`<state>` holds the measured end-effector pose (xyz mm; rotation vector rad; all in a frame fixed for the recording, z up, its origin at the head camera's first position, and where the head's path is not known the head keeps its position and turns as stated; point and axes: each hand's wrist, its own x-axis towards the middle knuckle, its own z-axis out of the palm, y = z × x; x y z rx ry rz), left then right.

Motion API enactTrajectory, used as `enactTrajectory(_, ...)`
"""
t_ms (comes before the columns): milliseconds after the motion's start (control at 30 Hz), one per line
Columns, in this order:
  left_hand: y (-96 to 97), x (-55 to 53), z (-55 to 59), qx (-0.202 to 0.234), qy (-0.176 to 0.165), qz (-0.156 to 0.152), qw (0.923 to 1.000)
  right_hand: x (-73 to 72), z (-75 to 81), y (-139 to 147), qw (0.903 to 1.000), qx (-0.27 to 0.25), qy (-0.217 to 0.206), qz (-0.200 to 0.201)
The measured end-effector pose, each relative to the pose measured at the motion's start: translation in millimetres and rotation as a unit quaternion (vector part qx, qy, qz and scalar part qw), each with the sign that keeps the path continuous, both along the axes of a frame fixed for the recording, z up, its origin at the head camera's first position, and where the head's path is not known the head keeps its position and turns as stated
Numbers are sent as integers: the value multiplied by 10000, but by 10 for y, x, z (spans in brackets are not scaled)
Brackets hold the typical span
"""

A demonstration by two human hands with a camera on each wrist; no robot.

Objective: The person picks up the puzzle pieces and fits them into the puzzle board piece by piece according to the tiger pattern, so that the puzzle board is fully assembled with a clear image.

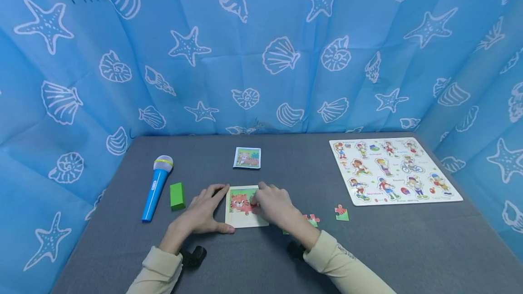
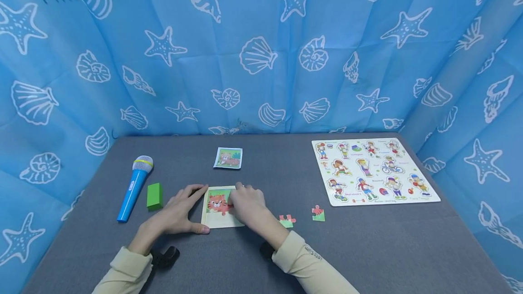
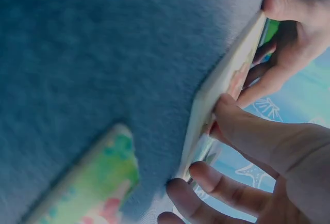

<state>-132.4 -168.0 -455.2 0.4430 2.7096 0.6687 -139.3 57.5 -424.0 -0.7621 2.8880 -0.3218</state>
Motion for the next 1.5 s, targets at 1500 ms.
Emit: enactTrajectory(1500, 17, 3, 11, -28, 45, 6, 10000, 91, 182, 722, 9979, -421, 379, -306)
